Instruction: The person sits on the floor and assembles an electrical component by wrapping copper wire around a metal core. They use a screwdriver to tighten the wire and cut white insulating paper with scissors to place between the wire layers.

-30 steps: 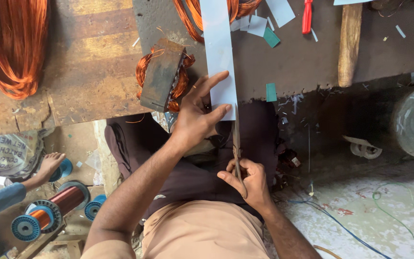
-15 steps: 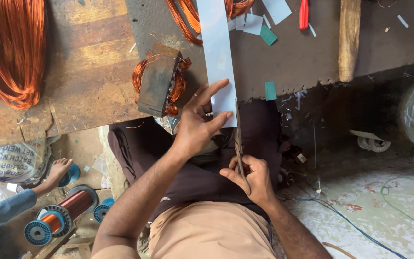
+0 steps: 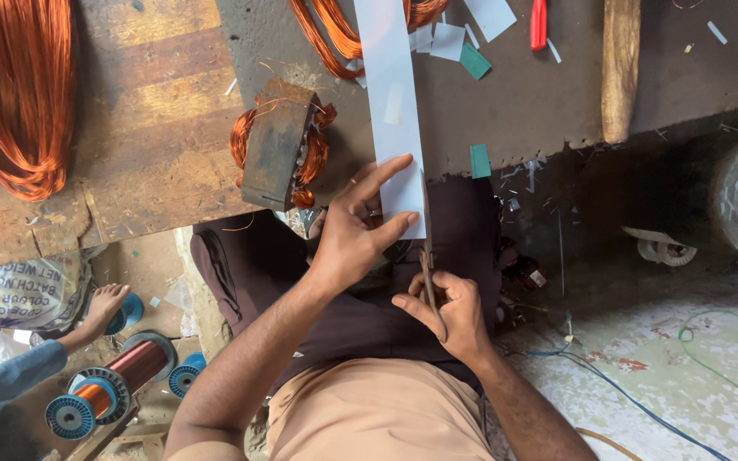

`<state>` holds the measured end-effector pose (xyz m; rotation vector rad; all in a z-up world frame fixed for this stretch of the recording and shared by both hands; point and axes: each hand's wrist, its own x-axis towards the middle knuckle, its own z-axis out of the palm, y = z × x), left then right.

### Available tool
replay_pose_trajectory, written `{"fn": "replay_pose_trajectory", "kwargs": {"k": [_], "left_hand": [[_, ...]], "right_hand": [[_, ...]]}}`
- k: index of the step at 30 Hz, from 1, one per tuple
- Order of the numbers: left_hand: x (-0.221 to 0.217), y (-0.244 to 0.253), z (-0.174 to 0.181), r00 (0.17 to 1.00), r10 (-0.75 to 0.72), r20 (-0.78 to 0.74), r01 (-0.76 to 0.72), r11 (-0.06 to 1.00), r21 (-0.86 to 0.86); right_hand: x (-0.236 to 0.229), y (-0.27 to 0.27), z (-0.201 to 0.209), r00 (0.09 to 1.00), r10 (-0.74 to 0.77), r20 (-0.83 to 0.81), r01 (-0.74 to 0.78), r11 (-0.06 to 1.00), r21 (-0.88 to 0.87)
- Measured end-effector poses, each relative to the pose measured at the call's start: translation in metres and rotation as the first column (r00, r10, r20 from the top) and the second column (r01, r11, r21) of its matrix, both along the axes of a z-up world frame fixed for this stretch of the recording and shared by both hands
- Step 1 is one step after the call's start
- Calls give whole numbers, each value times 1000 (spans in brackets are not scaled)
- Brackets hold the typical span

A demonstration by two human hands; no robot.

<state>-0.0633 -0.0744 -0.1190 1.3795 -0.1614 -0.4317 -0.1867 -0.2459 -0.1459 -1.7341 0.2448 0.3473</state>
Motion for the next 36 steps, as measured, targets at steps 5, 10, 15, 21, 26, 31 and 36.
{"fn": "replay_pose_trajectory", "kwargs": {"k": [5, 10, 15, 21, 26, 31, 36], "left_hand": [[-8, -1, 4, 998, -30, -50, 29, 1000, -10], [-10, 1, 4, 996, -37, -80, 35, 999, -32], [3, 5, 12, 999, -44, 15, 42, 994, 103], [24, 4, 27, 997, -28, -75, 36, 994, 100], [13, 4, 14, 997, -77, 26, 75, 994, 79], [9, 4, 7, 996, -86, -33, 89, 991, 100], [7, 5, 8, 996, -90, -25, 92, 990, 104]], "right_hand": [[4, -2, 0, 999, 2, 46, -2, 1000, -1], [4, 0, -1, 1000, -4, 25, 4, 1000, -17], [-1, 2, -3, 1000, -12, 12, 12, 1000, -6], [-5, 4, 2, 998, 18, 56, -16, 999, -52], [2, -4, 3, 997, 41, 58, -39, 999, -23], [3, -2, 0, 999, 28, 31, -28, 1000, 12], [-2, 3, -5, 1000, -10, -8, 10, 1000, -12]]}}
